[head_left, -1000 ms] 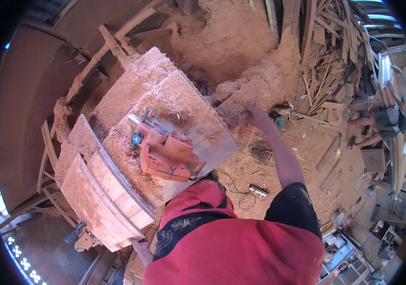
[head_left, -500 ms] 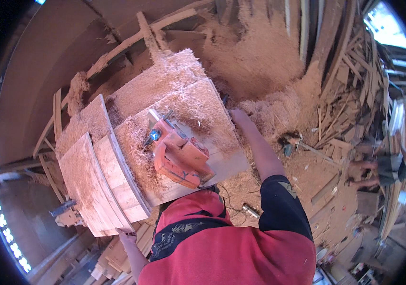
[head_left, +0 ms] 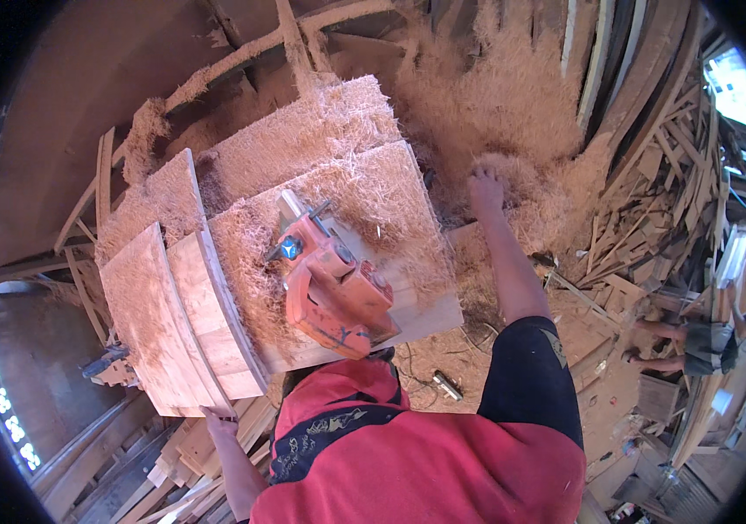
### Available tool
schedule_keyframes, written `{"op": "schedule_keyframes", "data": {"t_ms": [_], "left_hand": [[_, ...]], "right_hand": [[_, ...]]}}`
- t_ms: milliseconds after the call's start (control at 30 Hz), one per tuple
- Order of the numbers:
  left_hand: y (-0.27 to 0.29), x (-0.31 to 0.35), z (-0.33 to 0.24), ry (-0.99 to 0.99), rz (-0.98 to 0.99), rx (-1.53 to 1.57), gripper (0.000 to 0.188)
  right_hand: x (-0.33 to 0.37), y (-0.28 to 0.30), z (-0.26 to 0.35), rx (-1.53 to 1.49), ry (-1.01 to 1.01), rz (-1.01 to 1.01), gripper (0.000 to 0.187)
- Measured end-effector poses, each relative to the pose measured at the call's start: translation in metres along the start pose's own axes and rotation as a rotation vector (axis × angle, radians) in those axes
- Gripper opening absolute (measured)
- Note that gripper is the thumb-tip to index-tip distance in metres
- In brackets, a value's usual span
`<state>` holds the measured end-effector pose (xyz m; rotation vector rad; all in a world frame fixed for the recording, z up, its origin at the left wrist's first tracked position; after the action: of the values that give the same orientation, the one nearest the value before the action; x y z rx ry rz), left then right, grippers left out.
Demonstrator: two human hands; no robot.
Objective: The person sands a piece of wood using an electric sander, after applying glue and using a hand plane to smooth the surface.
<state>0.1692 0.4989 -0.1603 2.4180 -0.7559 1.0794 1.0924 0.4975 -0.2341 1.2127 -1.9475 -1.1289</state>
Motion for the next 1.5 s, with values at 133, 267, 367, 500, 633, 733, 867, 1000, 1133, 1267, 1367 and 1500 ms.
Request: {"op": "schedule_keyframes", "data": {"t_ms": [133, 267, 367, 500, 633, 733, 867, 1000, 1133, 1267, 1367, 1500], "left_hand": [[-0.017, 0.015, 0.003, -0.004, -0.090, -0.009, 0.055], [-0.009, 0.018, 0.004, -0.014, -0.065, 0.111, 0.050], [0.024, 0.004, -0.007, 0.040, 0.075, 0.113, 0.039], [-0.033, 0.002, 0.011, 0.005, -0.060, 0.017, 0.051], [-0.003, 0.010, 0.013, -0.008, 0.157, 0.134, 0.046], [0.011, 0.014, 0.022, -0.026, -0.134, 0.035, 0.058], [-0.018, 0.023, 0.017, -0.046, -0.177, 0.013, 0.063], [-0.026, 0.041, 0.017, -0.061, -0.207, 0.068, 0.057], [-0.031, 0.050, 0.017, -0.066, -0.265, 0.072, 0.054], [-0.015, 0.033, 0.019, -0.075, -0.252, 0.070, 0.052], [-0.014, 0.027, 0.018, -0.051, -0.229, 0.072, 0.053], [-0.035, 0.050, 0.015, -0.048, -0.259, 0.061, 0.054]], "right_hand": [[-0.006, -0.022, 0.051, -0.634, 0.097, 0.576, 0.029], [0.004, -0.067, 0.104, -0.794, 0.015, 0.605, 0.030], [0.004, -0.080, 0.123, -0.560, 0.090, 0.606, 0.034], [-0.008, -0.128, 0.095, -0.403, 0.019, 0.509, 0.042], [-0.002, -0.104, 0.094, -0.279, 0.131, 0.136, 0.033], [0.003, -0.091, 0.096, -0.315, 0.104, 0.317, 0.034], [0.004, -0.086, 0.099, -0.309, 0.041, 0.434, 0.034], [0.001, -0.083, 0.104, -0.279, 0.057, 0.470, 0.035], [0.001, -0.080, 0.108, -0.270, 0.059, 0.484, 0.036], [-0.002, -0.077, 0.113, -0.272, 0.067, 0.498, 0.037], [-0.002, -0.076, 0.113, -0.274, 0.059, 0.507, 0.037], [-0.003, -0.078, 0.109, -0.271, 0.038, 0.512, 0.038]]}}
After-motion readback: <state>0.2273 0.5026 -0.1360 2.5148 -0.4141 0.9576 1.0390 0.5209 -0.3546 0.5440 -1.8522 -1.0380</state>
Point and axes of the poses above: each hand's wrist, its own x-axis away from the middle knuckle, its own y-axis out of the back of the hand, z = x × y, the point moved 2 cm from there along -x, towards the middle knuckle, and after that the axes turned 14 degrees about x, right-handed, at the moved point
